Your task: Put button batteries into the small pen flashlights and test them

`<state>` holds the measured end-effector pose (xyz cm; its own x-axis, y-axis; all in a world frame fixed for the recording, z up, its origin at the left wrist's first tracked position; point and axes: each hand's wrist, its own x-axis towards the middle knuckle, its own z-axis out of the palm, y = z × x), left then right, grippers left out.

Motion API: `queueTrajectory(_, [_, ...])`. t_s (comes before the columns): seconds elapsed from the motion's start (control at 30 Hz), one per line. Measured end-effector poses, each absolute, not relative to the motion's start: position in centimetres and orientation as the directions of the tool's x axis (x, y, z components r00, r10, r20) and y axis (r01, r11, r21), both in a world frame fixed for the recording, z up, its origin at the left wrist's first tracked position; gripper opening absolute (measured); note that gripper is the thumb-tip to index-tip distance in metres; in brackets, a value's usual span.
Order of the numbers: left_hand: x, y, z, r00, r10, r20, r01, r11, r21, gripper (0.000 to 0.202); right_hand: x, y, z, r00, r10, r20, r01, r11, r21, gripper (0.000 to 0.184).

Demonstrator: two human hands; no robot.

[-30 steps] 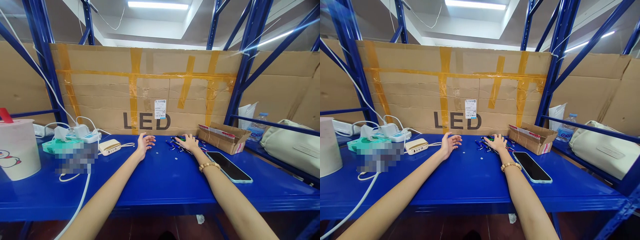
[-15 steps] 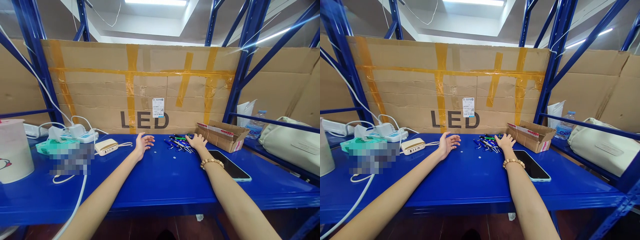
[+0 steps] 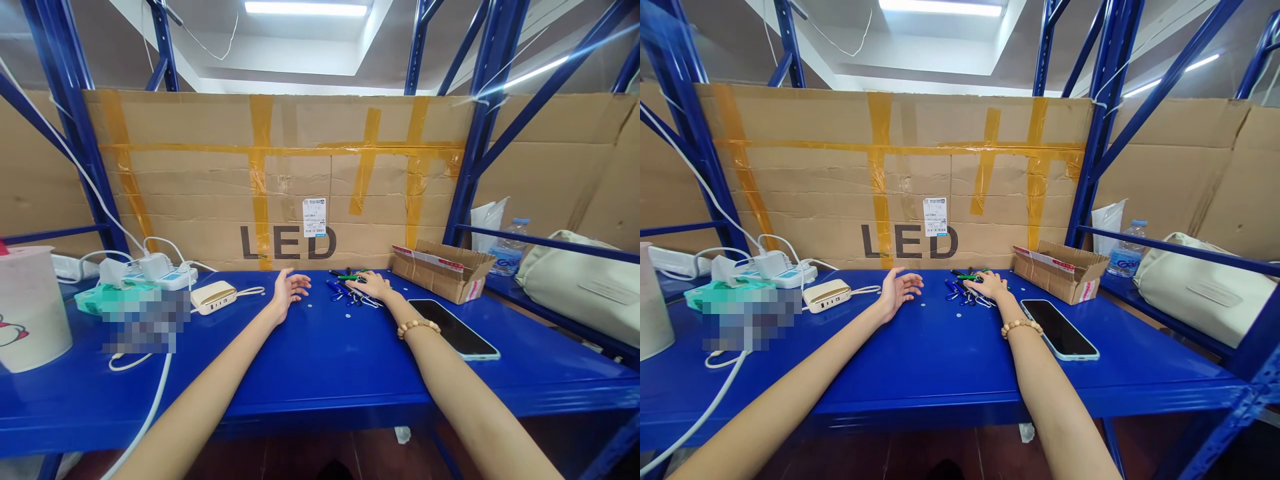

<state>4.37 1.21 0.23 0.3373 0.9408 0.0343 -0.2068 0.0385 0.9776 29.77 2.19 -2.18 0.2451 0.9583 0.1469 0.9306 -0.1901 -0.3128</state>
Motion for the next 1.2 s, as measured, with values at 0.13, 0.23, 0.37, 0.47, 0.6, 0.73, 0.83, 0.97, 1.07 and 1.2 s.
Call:
queueTrajectory(0.13, [4.4,1.4,0.0,0.335,0.941,0.053,-0.168,0.004,0.986,0.043,28.4,2.4,-2.3,0.157,0.974,0.164,0.947,-0.101,-0.306,0.068])
queueTrajectory(0.23, [4.3,1.6,-0.1,0.311,0.947,0.077,-0.160,-0.028,0.987,0.042,27.2,2.3,-2.2,0.102,0.980,0.173,0.957,-0.048,-0.288,0.062])
queueTrajectory(0.37, [4.2,2.0,-0.7,0.260,0.952,0.161,0.027,-0.174,0.984,0.043,25.2,2.1,-2.0,0.014,0.984,0.180,0.968,0.031,-0.249,0.056])
queueTrajectory(0.47, [4.1,2.0,-1.4,0.276,0.881,0.384,0.346,-0.463,0.816,0.027,23.6,2.0,-2.0,-0.077,0.977,0.197,0.968,0.120,-0.221,0.052])
queueTrajectory(0.6, [4.0,1.6,-1.9,0.452,0.770,0.450,0.457,-0.633,0.624,0.041,21.4,1.7,-1.9,-0.203,0.956,0.211,0.948,0.246,-0.202,0.048])
queueTrajectory(0.73, [4.1,1.3,-2.1,0.535,0.765,0.357,0.461,-0.619,0.635,0.068,19.7,1.2,-1.7,-0.386,0.906,0.176,0.902,0.410,-0.136,0.040])
queueTrajectory(0.83, [3.9,1.4,-2.1,0.546,0.766,0.339,0.462,-0.613,0.640,0.076,19.2,1.4,-1.7,-0.408,0.884,0.229,0.873,0.451,-0.184,0.040])
queueTrajectory(0.97, [3.6,1.6,-2.0,0.565,0.755,0.332,0.509,-0.636,0.580,0.084,20.2,1.9,-1.4,-0.226,0.889,0.399,0.898,0.349,-0.268,0.036])
queueTrajectory(1.07, [3.6,1.4,-1.8,0.620,0.720,0.311,0.548,-0.681,0.485,0.088,21.9,1.7,-0.9,0.017,0.915,0.404,0.964,0.092,-0.249,0.035])
queueTrajectory(1.2, [3.9,1.1,-1.9,0.687,0.681,0.254,0.556,-0.717,0.420,0.083,23.4,1.4,-0.6,0.240,0.922,0.304,0.960,-0.179,-0.215,0.038])
